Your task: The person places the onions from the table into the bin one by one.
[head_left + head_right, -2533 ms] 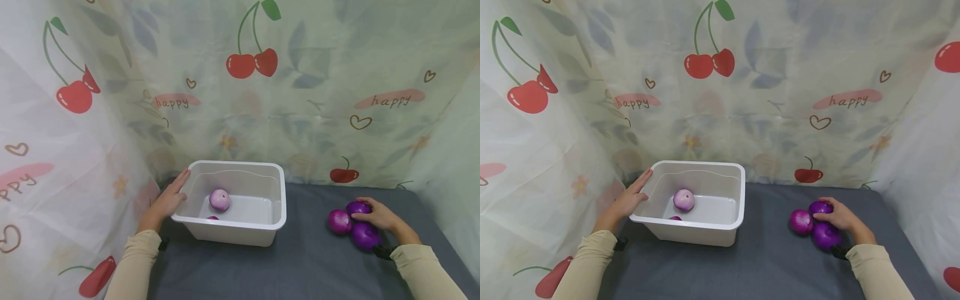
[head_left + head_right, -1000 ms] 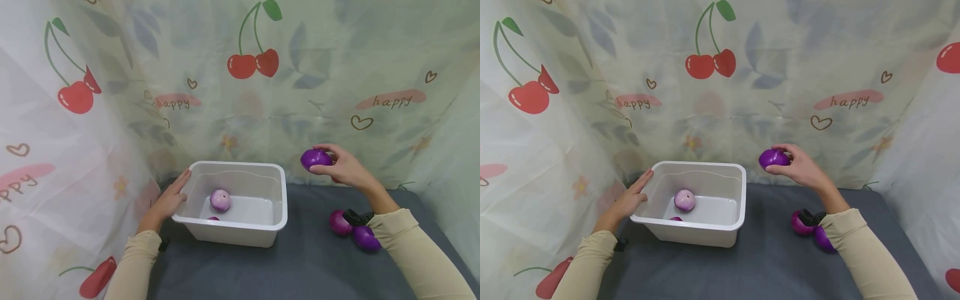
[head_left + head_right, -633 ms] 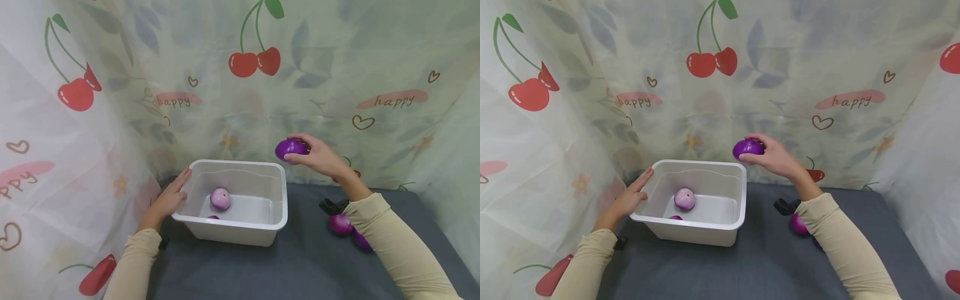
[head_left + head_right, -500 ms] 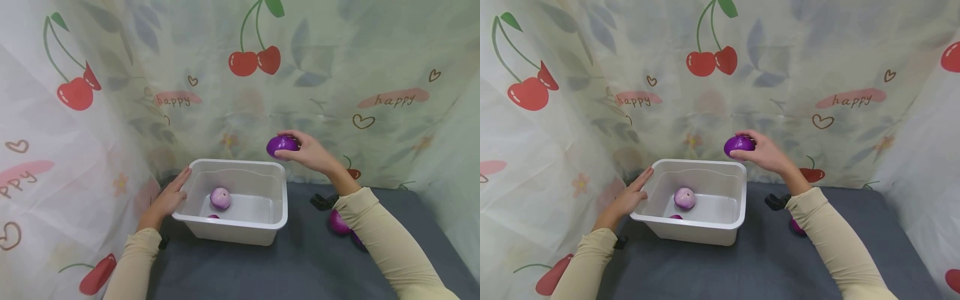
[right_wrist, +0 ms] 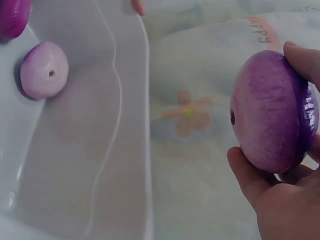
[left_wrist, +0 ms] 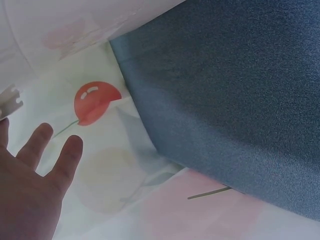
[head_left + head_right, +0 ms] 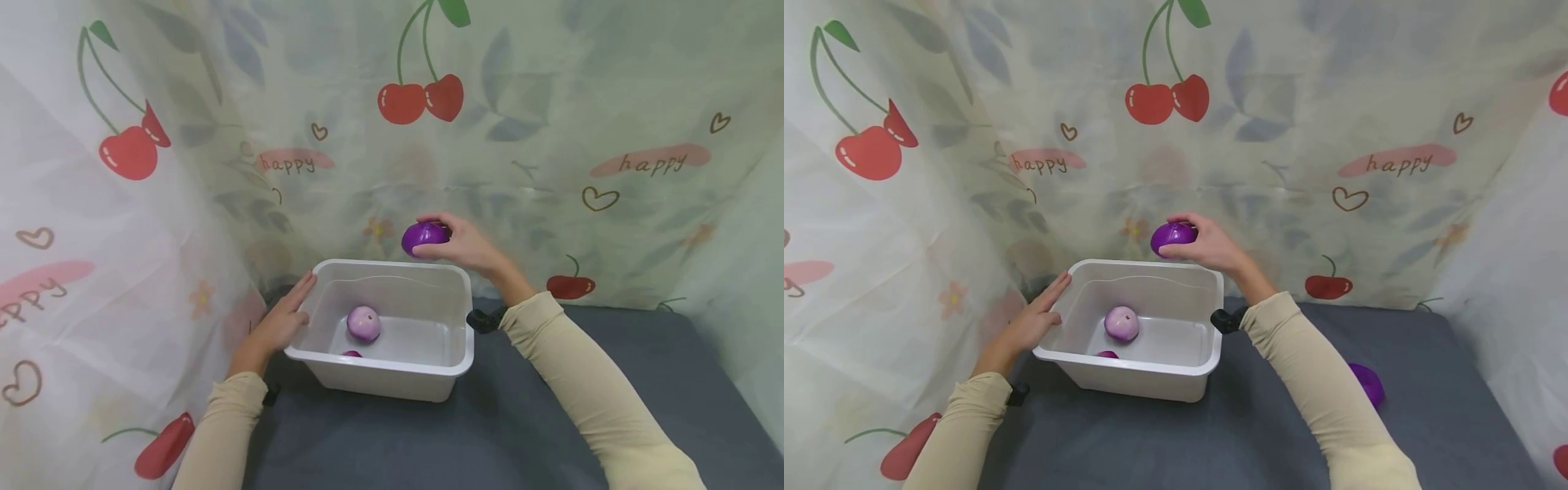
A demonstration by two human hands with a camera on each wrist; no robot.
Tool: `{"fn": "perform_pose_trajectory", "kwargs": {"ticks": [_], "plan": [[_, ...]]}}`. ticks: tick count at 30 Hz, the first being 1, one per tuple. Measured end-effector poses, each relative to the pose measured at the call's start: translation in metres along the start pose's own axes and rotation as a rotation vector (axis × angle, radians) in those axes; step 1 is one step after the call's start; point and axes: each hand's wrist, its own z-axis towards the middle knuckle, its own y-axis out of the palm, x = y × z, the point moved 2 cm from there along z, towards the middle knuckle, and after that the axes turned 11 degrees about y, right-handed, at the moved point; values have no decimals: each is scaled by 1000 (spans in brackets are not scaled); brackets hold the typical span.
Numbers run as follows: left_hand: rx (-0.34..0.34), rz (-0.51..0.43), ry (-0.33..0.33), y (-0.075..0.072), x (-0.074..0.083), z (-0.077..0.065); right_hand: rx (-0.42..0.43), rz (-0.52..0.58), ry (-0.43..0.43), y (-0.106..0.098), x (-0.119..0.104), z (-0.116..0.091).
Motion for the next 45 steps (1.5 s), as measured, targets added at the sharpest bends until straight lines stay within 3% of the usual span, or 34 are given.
{"fn": "perform_pose_trajectory", "kwargs": {"ticks": [9, 19, 26, 31, 41, 45], "plan": [[15, 8, -5, -7, -3, -2, -44, 50, -15, 44, -1, 31], [8, -9, -15, -9, -2, -3, -95, 105, 1, 84, 5, 45], [3, -25, -19, -6, -3, -3, -40, 160, 16, 98, 10, 50], [9, -38, -22, -4, -3, -1, -94, 182, 36, 109, 17, 52], [13, -29, -57, 1, -3, 0, -115, 120, 27, 117, 31, 56], [13, -29, -64, 0, -2, 0, -147, 28, 7, 121, 33, 56]]}}
